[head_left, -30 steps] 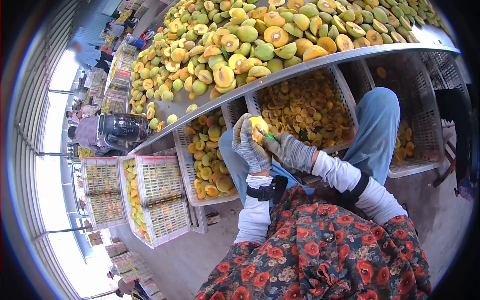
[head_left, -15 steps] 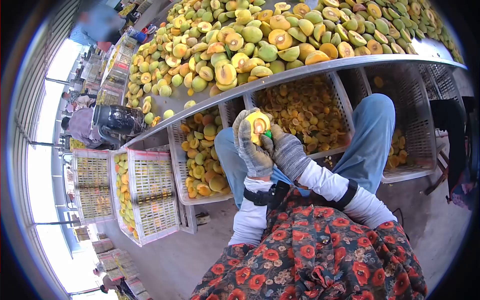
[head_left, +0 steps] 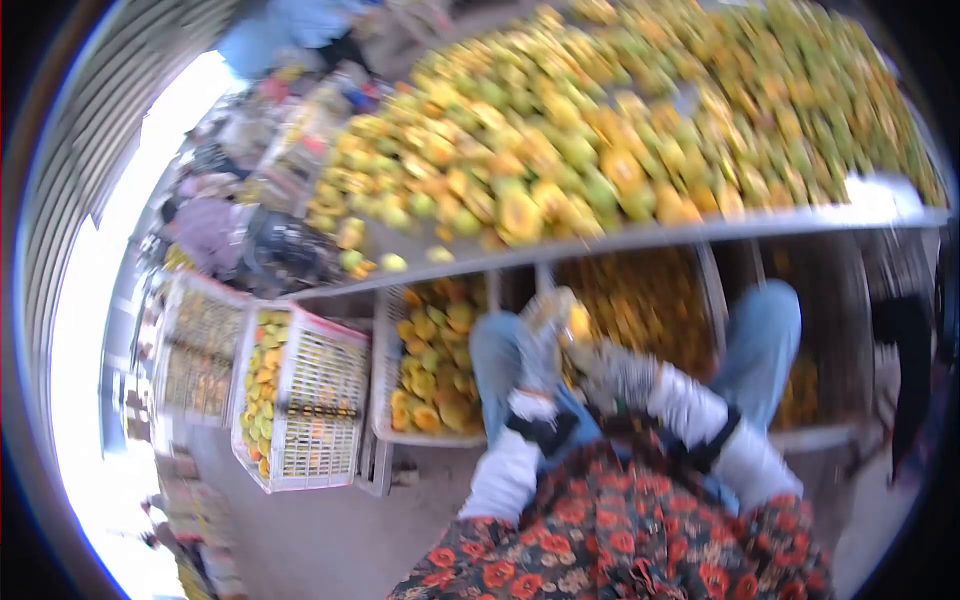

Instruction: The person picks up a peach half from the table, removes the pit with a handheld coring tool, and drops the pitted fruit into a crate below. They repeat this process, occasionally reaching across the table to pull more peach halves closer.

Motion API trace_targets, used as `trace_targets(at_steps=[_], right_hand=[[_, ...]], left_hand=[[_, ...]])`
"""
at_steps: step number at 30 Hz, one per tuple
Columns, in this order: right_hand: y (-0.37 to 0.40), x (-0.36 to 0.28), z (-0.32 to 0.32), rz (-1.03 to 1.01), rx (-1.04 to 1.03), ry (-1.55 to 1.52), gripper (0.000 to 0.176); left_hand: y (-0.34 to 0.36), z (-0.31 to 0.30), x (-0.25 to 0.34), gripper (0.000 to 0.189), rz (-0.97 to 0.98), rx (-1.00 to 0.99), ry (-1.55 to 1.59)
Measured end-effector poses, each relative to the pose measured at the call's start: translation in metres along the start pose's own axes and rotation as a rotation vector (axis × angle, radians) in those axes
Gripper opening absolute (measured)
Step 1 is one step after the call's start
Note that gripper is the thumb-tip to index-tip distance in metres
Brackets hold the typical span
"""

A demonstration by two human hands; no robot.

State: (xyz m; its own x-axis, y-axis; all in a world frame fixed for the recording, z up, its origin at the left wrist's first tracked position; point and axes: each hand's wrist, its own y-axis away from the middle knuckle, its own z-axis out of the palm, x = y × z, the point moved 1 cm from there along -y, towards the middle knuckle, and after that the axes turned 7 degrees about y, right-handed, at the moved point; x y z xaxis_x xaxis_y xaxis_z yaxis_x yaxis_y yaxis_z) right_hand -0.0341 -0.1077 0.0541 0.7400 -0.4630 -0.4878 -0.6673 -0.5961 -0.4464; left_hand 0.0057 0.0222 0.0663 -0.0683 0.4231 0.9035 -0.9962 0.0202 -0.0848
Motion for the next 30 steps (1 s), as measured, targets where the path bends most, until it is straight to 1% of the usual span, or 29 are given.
trace_targets(at_steps=[1,2,4,6,7,8,10,11,13,16,18,21,22,25,26,27,28,29,30], right_hand=[[0.003,0.002,-0.001,0.28,-0.149,-0.521,0.024],[0.001,0.001,-0.002,0.588,-0.33,-1.033,0.025],[-0.019,-0.024,-0.039,1.035,-0.312,-1.296,0.033],[-0.027,-0.026,-0.049,1.102,-0.352,-1.515,0.039],[-0.025,-0.031,-0.046,1.021,-0.277,-1.501,0.035],[-0.025,-0.037,-0.045,1.058,-0.286,-1.432,0.036],[-0.023,-0.038,-0.044,1.061,-0.337,-1.579,0.035],[-0.024,-0.038,-0.044,1.054,-0.343,-1.596,0.035],[-0.025,-0.039,-0.046,1.038,-0.347,-1.594,0.035],[-0.025,-0.036,-0.047,1.026,-0.349,-1.59,0.035],[-0.024,-0.029,-0.049,1.015,-0.354,-1.594,0.035],[-0.02,-0.013,-0.052,1.009,-0.369,-1.583,0.035],[-0.019,-0.008,-0.05,1.008,-0.375,-1.572,0.035],[-0.011,0.013,-0.051,1.013,-0.392,-1.52,0.035],[-0.007,0.022,-0.052,1.028,-0.401,-1.503,0.035],[-0.002,0.031,-0.048,1.043,-0.398,-1.451,0.035],[0.002,0.039,-0.043,1.06,-0.4,-1.374,0.035],[0.008,0.056,-0.019,1.014,-0.285,-1.088,0.034],[0.013,0.063,-0.004,1.015,-0.291,-1.082,0.034]], left_hand=[[-0.003,-0.008,-0.011,0.028,-0.035,0.032,0.117],[-0.002,-0.012,-0.018,0.031,-0.038,0.042,0.143],[0.0,-0.012,-0.018,0.035,0.07,0.014,0.14],[0.017,0.012,0.004,0.037,0.188,0.094,-0.08],[0.015,0.007,-0.005,0.037,0.288,0.123,-0.082],[0.009,0.003,-0.016,0.034,0.242,0.178,0.065],[0.011,0.006,-0.005,0.029,0.102,0.186,0.1],[0.011,0.007,0.001,0.029,0.1,0.172,0.1],[0.008,0.014,0.019,0.029,-0.053,-0.08,0.307],[0.001,0.018,0.024,0.03,-0.048,-0.069,0.33],[-0.001,0.015,0.015,0.03,-0.062,-0.075,0.326],[-0.004,0.019,0.014,0.028,-0.099,-0.163,0.211],[-0.007,0.02,0.009,0.028,-0.11,-0.168,0.213],[-0.019,0.022,-0.01,0.027,-0.236,-0.017,0.123],[-0.022,0.018,-0.018,0.028,-0.299,0.019,0.026],[-0.024,0.021,-0.018,0.029,-0.315,0.008,-0.101],[-0.025,0.022,-0.016,0.03,-0.331,0.004,-0.233],[-0.027,0.019,-0.02,0.032,-0.369,-0.013,-0.246],[-0.028,0.012,-0.028,0.032,-0.367,-0.008,-0.239]])
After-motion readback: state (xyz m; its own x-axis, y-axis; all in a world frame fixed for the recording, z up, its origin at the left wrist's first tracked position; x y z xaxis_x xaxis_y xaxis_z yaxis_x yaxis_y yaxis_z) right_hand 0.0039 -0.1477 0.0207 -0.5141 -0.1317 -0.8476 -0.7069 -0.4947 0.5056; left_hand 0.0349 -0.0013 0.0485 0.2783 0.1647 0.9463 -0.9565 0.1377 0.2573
